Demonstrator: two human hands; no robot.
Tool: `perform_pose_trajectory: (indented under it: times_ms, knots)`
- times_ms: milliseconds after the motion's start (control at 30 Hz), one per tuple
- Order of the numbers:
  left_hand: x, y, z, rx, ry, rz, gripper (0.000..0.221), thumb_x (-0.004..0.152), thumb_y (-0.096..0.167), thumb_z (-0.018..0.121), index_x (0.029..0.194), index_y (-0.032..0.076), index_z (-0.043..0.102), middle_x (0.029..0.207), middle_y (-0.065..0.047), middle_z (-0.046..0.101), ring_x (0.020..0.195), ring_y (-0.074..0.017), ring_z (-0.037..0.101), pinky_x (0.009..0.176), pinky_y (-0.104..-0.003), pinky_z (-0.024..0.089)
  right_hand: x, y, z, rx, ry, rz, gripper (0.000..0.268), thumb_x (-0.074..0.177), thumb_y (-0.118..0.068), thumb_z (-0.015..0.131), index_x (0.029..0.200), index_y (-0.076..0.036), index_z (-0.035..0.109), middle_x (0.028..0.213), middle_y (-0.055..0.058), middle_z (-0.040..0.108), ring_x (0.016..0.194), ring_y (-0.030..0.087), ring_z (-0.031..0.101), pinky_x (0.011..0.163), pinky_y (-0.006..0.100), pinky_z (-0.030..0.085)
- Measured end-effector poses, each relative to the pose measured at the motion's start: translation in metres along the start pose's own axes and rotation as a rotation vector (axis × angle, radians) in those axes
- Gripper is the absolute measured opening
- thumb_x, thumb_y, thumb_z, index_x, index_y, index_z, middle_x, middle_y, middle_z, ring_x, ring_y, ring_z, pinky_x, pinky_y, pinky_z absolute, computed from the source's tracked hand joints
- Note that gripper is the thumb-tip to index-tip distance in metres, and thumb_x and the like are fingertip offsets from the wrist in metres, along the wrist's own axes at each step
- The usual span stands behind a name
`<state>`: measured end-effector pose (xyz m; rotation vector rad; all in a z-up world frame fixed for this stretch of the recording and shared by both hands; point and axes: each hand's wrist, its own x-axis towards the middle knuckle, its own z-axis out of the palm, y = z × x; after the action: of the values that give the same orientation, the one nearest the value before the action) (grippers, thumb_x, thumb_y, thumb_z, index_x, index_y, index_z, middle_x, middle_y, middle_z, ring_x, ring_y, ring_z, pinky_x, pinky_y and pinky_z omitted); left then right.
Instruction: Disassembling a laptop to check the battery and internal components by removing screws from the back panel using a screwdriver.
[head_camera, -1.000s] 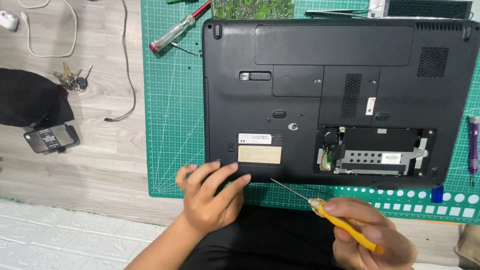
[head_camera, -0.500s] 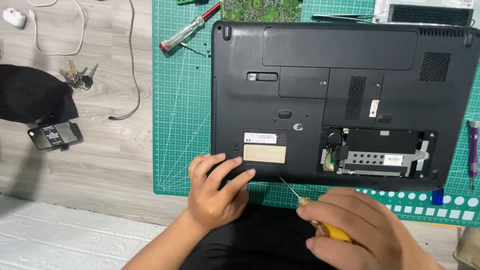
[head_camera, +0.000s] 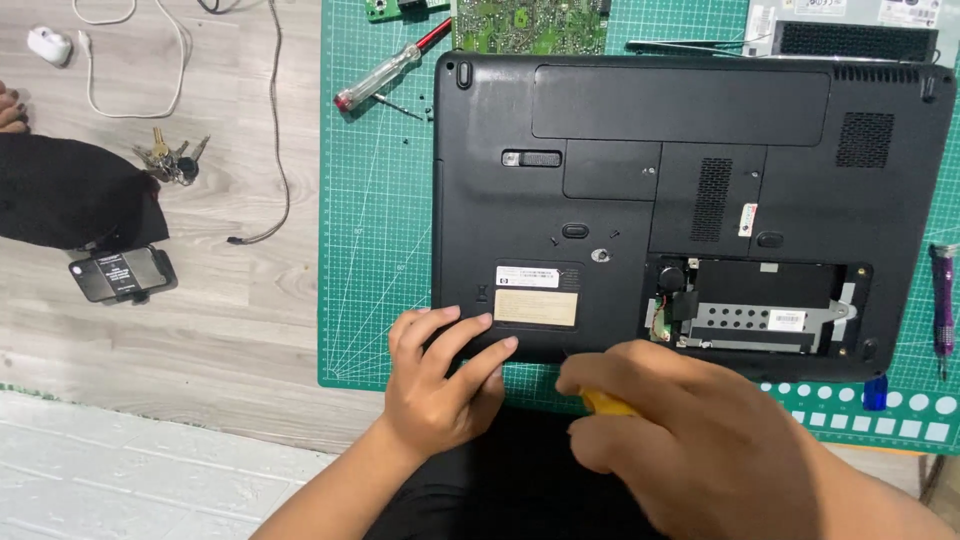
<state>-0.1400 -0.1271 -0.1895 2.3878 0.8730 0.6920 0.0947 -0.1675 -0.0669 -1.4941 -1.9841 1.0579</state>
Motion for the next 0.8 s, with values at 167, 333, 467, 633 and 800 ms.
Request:
perform_pose_trajectory:
  times_ms: [167,333,467,633,800]
  knots:
    - [0.000,0.000,0.000,0.003,-0.003,-0.002,0.030,0.080,0.012,0.072,0.109,0.017,0.072,0.123,-0.005,0.060,0.116,-0.0282,0.049,0.103,-0.051,0.040,-0.009,-0.001,-0.003,-0.086,-0.092,-0.059,0.015,0.075,-0.013,0.071,0.069,-0.014,0.057,0.111,0.006,0.062,0.086,0.018,0.065,0.063,0.031,0.055]
    - [-0.001,0.000,0.002,0.018,-0.008,0.008,0.030,0.081,0.013,0.072,0.110,0.018,0.072,0.122,-0.004,0.060,0.116,-0.0274,0.050,0.104,-0.050,0.038,-0.010,-0.006,0.002,-0.122,-0.122,-0.174,0.021,0.076,-0.017,0.074,0.078,-0.016,0.054,0.106,0.008,0.057,0.101,0.025,0.062,0.070,0.035,0.054]
    - [0.007,0.011,-0.007,0.030,-0.041,0.002,0.033,0.078,0.014,0.073,0.110,0.020,0.071,0.121,-0.001,0.062,0.115,-0.0245,0.051,0.105,-0.051,0.031,-0.008,-0.006,0.005,-0.109,-0.228,-0.215,0.017,0.081,-0.013,0.070,0.078,-0.015,0.053,0.096,0.006,0.052,0.107,0.025,0.056,0.081,0.039,0.052]
    - [0.042,0.038,-0.024,-0.040,-0.113,0.137,0.029,0.087,0.022,0.072,0.116,0.018,0.074,0.127,0.005,0.065,0.119,-0.0173,0.056,0.107,-0.046,0.017,-0.003,-0.004,-0.003,-0.126,-0.282,-0.280,0.005,0.082,-0.017,0.063,0.080,-0.013,0.061,0.092,0.008,0.055,0.095,0.024,0.058,0.088,0.041,0.046]
    - [0.066,0.027,-0.023,-0.666,-0.459,0.138,0.059,0.078,0.003,0.065,0.136,0.008,0.054,0.122,-0.002,0.072,0.123,-0.0236,0.064,0.110,-0.056,0.018,-0.008,0.000,-0.008,-0.175,-0.325,-0.316,0.009,0.085,-0.020,0.062,0.077,-0.015,0.060,0.089,0.005,0.054,0.080,0.021,0.057,0.070,0.035,0.049]
